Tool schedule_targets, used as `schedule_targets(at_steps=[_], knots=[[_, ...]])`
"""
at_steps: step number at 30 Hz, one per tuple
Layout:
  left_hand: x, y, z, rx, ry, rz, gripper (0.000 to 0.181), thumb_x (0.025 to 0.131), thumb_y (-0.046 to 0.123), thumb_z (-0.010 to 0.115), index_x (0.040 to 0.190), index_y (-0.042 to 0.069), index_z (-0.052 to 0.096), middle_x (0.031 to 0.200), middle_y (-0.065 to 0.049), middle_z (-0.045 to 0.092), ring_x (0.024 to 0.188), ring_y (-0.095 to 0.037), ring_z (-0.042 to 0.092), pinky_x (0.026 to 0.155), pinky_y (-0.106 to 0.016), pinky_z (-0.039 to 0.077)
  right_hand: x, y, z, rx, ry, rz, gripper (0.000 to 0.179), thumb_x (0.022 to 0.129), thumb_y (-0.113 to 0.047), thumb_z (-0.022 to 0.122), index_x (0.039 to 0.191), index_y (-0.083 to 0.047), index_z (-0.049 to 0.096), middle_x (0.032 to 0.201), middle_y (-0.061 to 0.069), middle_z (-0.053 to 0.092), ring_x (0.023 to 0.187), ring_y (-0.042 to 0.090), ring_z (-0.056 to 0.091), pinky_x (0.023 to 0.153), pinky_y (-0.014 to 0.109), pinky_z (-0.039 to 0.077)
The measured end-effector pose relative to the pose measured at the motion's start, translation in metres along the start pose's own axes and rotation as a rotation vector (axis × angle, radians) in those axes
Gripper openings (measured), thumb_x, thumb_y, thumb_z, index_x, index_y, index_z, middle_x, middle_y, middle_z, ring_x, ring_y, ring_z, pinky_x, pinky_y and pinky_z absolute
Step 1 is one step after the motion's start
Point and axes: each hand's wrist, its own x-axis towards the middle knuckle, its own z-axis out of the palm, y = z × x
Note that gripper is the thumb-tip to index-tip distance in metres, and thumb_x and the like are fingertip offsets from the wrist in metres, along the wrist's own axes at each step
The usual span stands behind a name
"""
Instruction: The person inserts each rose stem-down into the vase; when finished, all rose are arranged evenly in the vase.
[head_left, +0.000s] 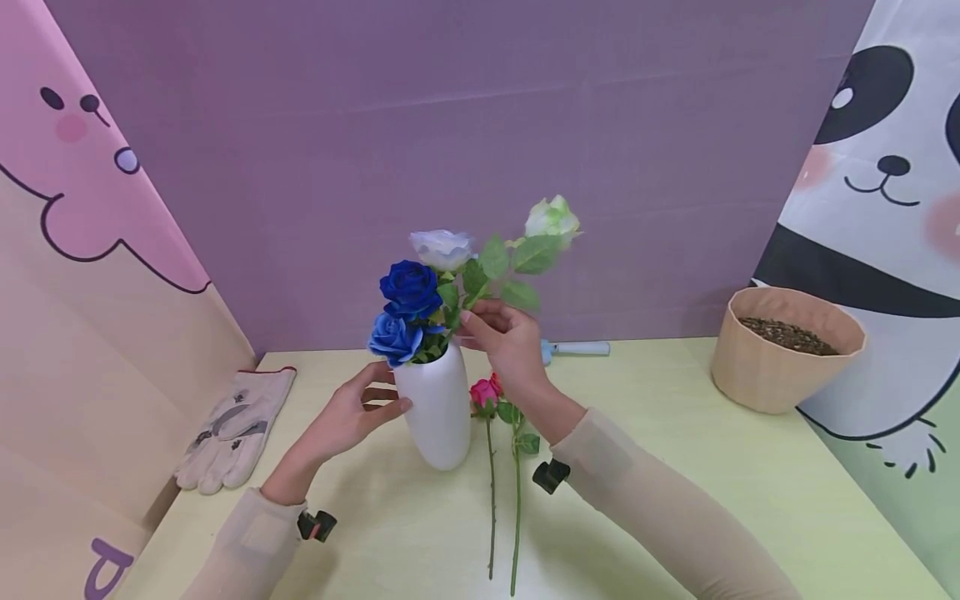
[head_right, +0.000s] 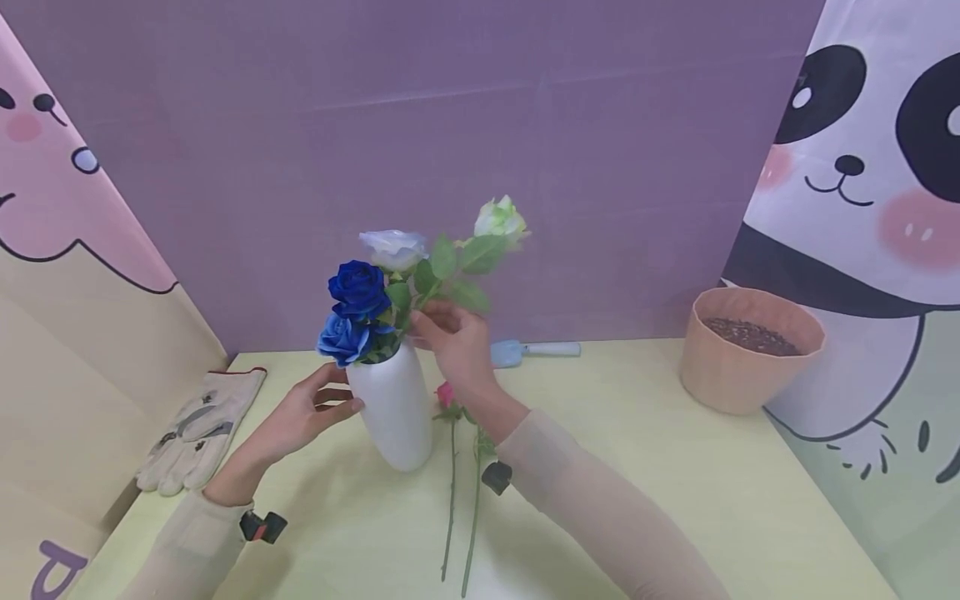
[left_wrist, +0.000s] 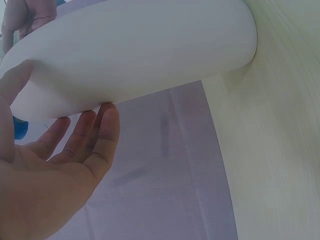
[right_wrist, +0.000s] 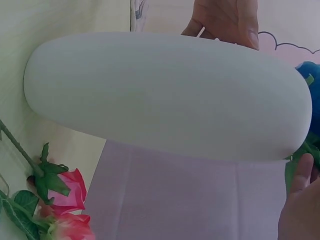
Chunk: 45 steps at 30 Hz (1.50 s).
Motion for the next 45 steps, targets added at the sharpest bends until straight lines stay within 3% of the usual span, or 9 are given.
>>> schedule_targets(at_steps=[11,21,28,34,42,45], knots=[[0.001,-0.002,0.0,0.002,0.003,0.004,0.062,0.093,0.038,0.07,0.145,0.02,0.041,0.139,-0.012,0.052,0.128,-0.039,0.058,0.098,-0.048,0.056,0.006,0.008,0.005,-0.086,-0.007,0.02,0.024,0.094,-0.015,0.07,0.112,0.0,0.065,0.088,-0.001,0.07,0.077,0.011,0.07,0.077,0.032,0.063],[0.0,-0.001,0.002,-0.005,0.002,-0.022,0.061,0.093,0.04,0.071,0.144,0.022,0.043,0.14,-0.01,0.052,0.129,-0.038,0.057,0.099,-0.048,0.056,0.006,0.013,0.007,-0.132,0.026,0.019,0.027,0.094,-0.029,0.071,0.109,-0.007,0.069,0.09,-0.001,0.071,0.08,0.014,0.068,0.071,0.032,0.06],[0.002,-0.002,0.001,-0.003,0.0,0.018,0.061,0.094,0.035,0.07,0.145,0.02,0.041,0.138,-0.014,0.053,0.127,-0.041,0.057,0.097,-0.047,0.057,0.008,0.016,0.009,-0.229,-0.001,0.01,0.019,0.094,-0.027,0.071,0.104,-0.011,0.074,0.092,-0.003,0.07,0.08,0.015,0.06,0.06,0.025,0.051],[0.001,-0.002,0.001,-0.003,-0.003,0.038,0.06,0.094,0.032,0.07,0.146,0.019,0.041,0.138,-0.016,0.053,0.126,-0.042,0.058,0.096,-0.047,0.058,0.007,0.018,0.009,-0.224,-0.024,0.029,0.022,0.095,-0.029,0.07,0.105,-0.01,0.074,0.087,-0.006,0.066,0.072,0.012,0.053,0.055,0.021,0.044],[0.001,-0.002,0.001,-0.008,0.005,0.036,0.06,0.094,0.032,0.071,0.145,0.019,0.042,0.138,-0.015,0.054,0.126,-0.04,0.058,0.096,-0.047,0.057,0.008,0.018,0.01,-0.205,-0.002,0.035,0.025,0.094,-0.033,0.07,0.106,-0.012,0.073,0.088,-0.004,0.066,0.078,0.015,0.055,0.057,0.023,0.045],[0.0,-0.002,0.001,-0.012,0.013,0.036,0.059,0.093,0.032,0.071,0.144,0.018,0.043,0.137,-0.014,0.054,0.126,-0.041,0.059,0.096,-0.047,0.058,0.008,0.018,0.011,-0.219,0.003,0.037,0.023,0.094,-0.032,0.071,0.104,-0.012,0.075,0.086,-0.004,0.066,0.082,0.024,0.057,0.055,0.021,0.044]])
